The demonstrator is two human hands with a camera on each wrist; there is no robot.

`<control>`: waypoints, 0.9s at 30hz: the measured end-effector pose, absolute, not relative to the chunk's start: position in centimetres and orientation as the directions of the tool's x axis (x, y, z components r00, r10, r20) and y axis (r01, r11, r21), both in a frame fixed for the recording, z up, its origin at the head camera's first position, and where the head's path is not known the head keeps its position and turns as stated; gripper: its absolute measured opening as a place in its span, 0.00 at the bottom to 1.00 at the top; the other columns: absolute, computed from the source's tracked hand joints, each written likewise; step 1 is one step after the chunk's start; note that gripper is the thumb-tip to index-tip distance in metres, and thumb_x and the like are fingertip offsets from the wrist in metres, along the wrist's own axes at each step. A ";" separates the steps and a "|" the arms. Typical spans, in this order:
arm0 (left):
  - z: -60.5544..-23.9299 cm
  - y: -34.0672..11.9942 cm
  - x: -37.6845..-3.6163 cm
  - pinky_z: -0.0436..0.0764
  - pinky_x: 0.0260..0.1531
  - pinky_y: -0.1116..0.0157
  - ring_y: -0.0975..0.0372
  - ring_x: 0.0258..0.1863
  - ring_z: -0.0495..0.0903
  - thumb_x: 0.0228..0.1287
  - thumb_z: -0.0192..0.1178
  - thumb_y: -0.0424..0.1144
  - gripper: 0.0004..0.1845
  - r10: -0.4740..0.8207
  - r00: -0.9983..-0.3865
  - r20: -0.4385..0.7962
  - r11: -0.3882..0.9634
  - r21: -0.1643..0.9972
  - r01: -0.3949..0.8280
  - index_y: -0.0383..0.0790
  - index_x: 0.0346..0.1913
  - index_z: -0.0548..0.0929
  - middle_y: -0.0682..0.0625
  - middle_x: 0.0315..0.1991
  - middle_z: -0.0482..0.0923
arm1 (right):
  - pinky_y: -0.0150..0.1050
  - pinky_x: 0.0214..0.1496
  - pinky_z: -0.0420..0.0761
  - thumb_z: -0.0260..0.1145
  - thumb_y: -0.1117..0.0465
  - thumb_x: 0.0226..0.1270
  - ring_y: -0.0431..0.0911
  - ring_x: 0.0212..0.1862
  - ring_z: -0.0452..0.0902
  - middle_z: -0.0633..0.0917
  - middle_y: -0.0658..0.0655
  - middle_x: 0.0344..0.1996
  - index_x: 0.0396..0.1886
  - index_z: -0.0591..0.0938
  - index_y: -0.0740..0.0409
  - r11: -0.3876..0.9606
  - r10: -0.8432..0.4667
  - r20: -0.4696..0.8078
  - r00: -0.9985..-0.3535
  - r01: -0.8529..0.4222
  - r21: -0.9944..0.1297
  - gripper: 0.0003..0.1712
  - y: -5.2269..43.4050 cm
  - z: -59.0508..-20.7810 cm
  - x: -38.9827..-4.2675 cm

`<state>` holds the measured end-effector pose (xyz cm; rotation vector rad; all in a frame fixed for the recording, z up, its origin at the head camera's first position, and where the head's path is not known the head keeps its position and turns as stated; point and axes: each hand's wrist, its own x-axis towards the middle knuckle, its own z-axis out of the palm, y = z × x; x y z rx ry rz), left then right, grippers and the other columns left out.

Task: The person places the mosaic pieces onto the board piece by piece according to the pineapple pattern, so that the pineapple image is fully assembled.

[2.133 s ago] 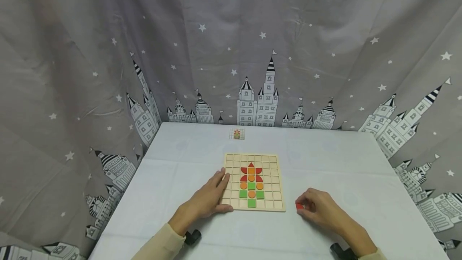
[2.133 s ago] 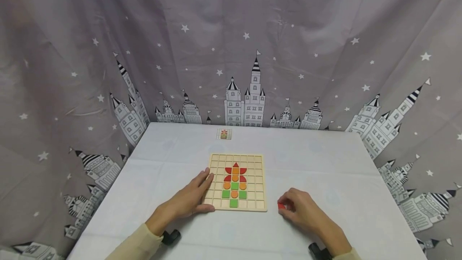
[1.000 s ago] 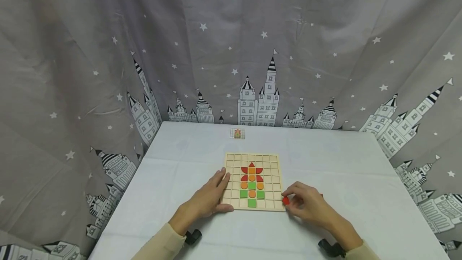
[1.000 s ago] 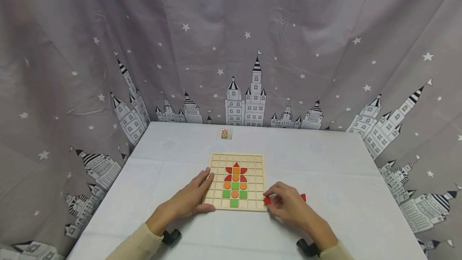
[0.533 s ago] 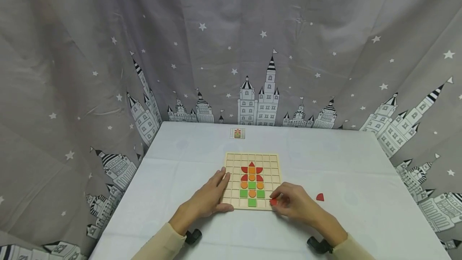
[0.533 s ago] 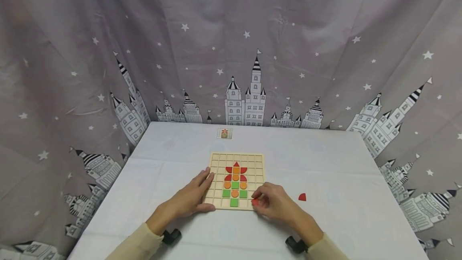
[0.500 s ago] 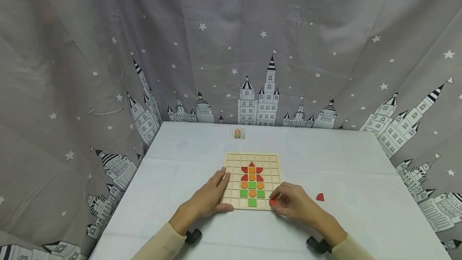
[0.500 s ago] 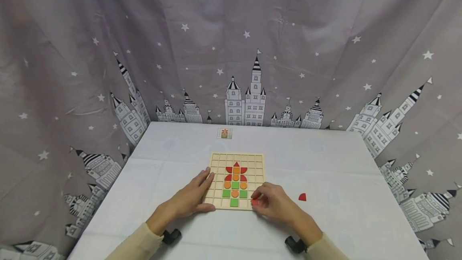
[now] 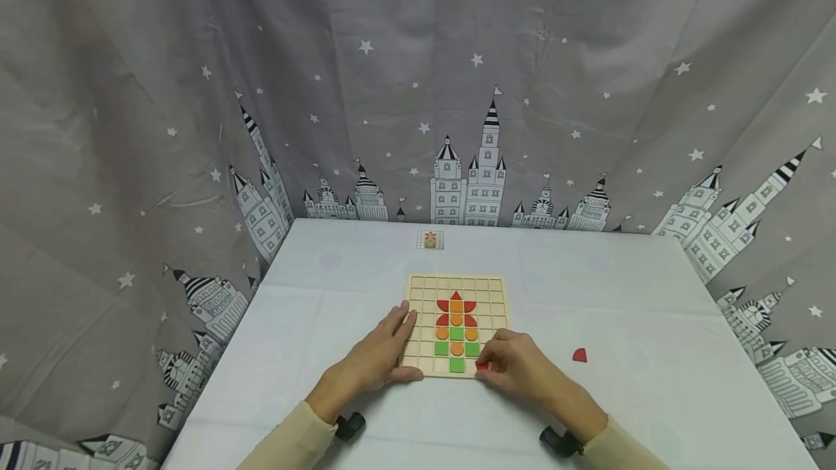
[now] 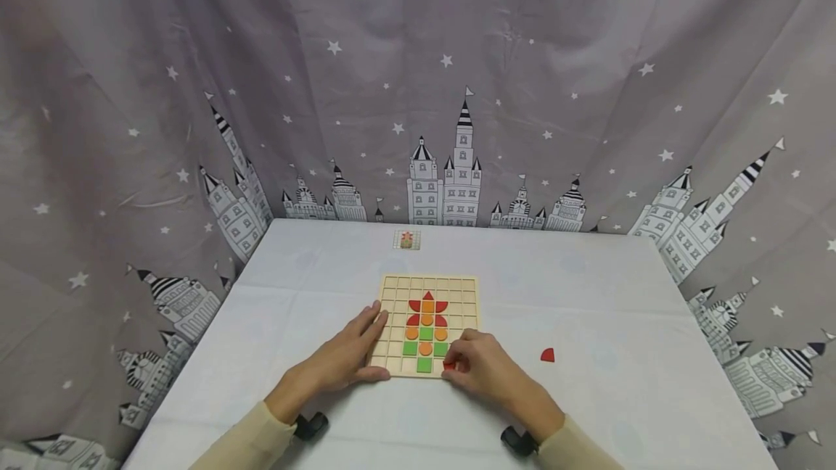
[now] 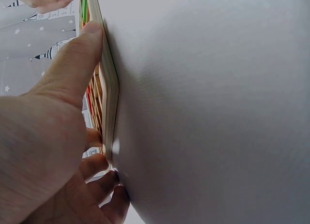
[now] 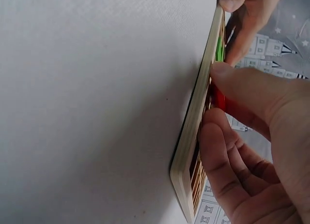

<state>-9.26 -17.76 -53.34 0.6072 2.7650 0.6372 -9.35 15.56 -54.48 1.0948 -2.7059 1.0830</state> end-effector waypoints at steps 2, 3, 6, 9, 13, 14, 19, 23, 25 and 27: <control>-53.3 -17.8 -9.3 0.70 0.90 0.38 0.39 0.97 0.54 0.69 0.83 0.61 0.65 0.445 -0.885 -0.135 0.817 0.466 0.339 0.30 0.94 0.59 0.33 0.97 0.50 | 0.25 0.38 0.86 0.90 0.65 0.67 0.33 0.36 0.81 0.91 0.50 0.36 0.40 0.96 0.54 0.526 -0.595 0.263 -0.760 -0.615 -0.588 0.08 15.5 -54.5 -9.3; -53.4 -17.8 -9.3 0.70 0.90 0.38 0.39 0.97 0.54 0.69 0.83 0.61 0.65 0.445 -0.885 -0.135 0.816 0.467 0.339 0.30 0.94 0.59 0.33 0.97 0.50 | 0.25 0.39 0.87 0.90 0.65 0.67 0.33 0.37 0.82 0.91 0.49 0.37 0.41 0.97 0.54 0.534 -0.592 0.258 -0.764 -0.611 -0.585 0.08 15.4 -54.5 -9.3; -53.4 -17.8 -9.3 0.70 0.90 0.38 0.39 0.97 0.54 0.69 0.83 0.61 0.65 0.446 -0.885 -0.135 0.818 0.463 0.342 0.30 0.94 0.59 0.33 0.97 0.50 | 0.27 0.42 0.89 0.89 0.64 0.68 0.33 0.40 0.84 0.93 0.48 0.39 0.42 0.98 0.54 0.548 -0.587 0.245 -0.772 -0.601 -0.581 0.07 15.3 -54.5 -9.3; -53.5 -17.8 -9.3 0.70 0.90 0.39 0.38 0.97 0.55 0.69 0.83 0.61 0.65 0.448 -0.884 -0.134 0.819 0.459 0.345 0.30 0.94 0.59 0.33 0.97 0.50 | 0.29 0.44 0.91 0.88 0.64 0.69 0.34 0.43 0.87 0.94 0.48 0.39 0.42 0.99 0.54 0.547 -0.591 0.248 -0.768 -0.607 -0.577 0.06 15.3 -54.4 -9.4; -53.6 -17.9 -9.4 0.70 0.90 0.38 0.38 0.96 0.55 0.68 0.83 0.61 0.65 0.453 -0.882 -0.127 0.814 0.464 0.351 0.29 0.93 0.60 0.32 0.97 0.50 | 0.29 0.43 0.91 0.88 0.65 0.69 0.35 0.41 0.89 0.93 0.49 0.38 0.41 1.00 0.56 0.526 -0.600 0.283 -0.748 -0.636 -0.564 0.04 15.2 -54.2 -9.4; -53.6 -17.9 -9.4 0.70 0.90 0.38 0.38 0.96 0.55 0.69 0.83 0.61 0.65 0.454 -0.882 -0.126 0.812 0.465 0.352 0.29 0.93 0.60 0.32 0.97 0.50 | 0.28 0.42 0.91 0.88 0.65 0.69 0.35 0.40 0.88 0.93 0.49 0.37 0.41 1.00 0.56 0.524 -0.601 0.290 -0.745 -0.641 -0.561 0.04 15.1 -54.2 -9.4; -53.6 -17.9 -9.4 0.69 0.90 0.38 0.38 0.97 0.55 0.69 0.83 0.61 0.65 0.453 -0.882 -0.128 0.813 0.466 0.350 0.29 0.93 0.59 0.32 0.97 0.50 | 0.26 0.40 0.88 0.89 0.66 0.67 0.31 0.39 0.85 0.91 0.48 0.37 0.40 1.00 0.55 0.537 -0.594 0.302 -0.745 -0.647 -0.541 0.05 14.8 -54.4 -9.4; -53.6 -17.9 -9.4 0.69 0.91 0.39 0.38 0.97 0.54 0.69 0.83 0.61 0.65 0.452 -0.882 -0.133 0.812 0.470 0.345 0.30 0.94 0.59 0.33 0.97 0.49 | 0.26 0.39 0.86 0.90 0.66 0.65 0.32 0.38 0.84 0.91 0.49 0.36 0.39 1.01 0.55 0.528 -0.595 0.326 -0.735 -0.663 -0.531 0.06 14.4 -54.4 -9.5; -53.6 -17.9 -9.4 0.69 0.91 0.39 0.38 0.97 0.54 0.69 0.83 0.61 0.65 0.452 -0.882 -0.133 0.811 0.473 0.345 0.30 0.94 0.59 0.33 0.97 0.49 | 0.26 0.39 0.85 0.90 0.66 0.65 0.32 0.37 0.84 0.91 0.49 0.36 0.39 1.01 0.55 0.523 -0.597 0.332 -0.731 -0.668 -0.530 0.06 14.2 -54.4 -9.5; -53.6 -17.9 -9.4 0.69 0.91 0.38 0.38 0.97 0.54 0.69 0.82 0.62 0.65 0.454 -0.881 -0.131 0.809 0.476 0.346 0.30 0.94 0.59 0.33 0.97 0.49 | 0.26 0.39 0.85 0.90 0.66 0.65 0.33 0.37 0.84 0.91 0.49 0.36 0.39 1.01 0.54 0.518 -0.597 0.338 -0.728 -0.671 -0.531 0.05 14.1 -54.3 -9.5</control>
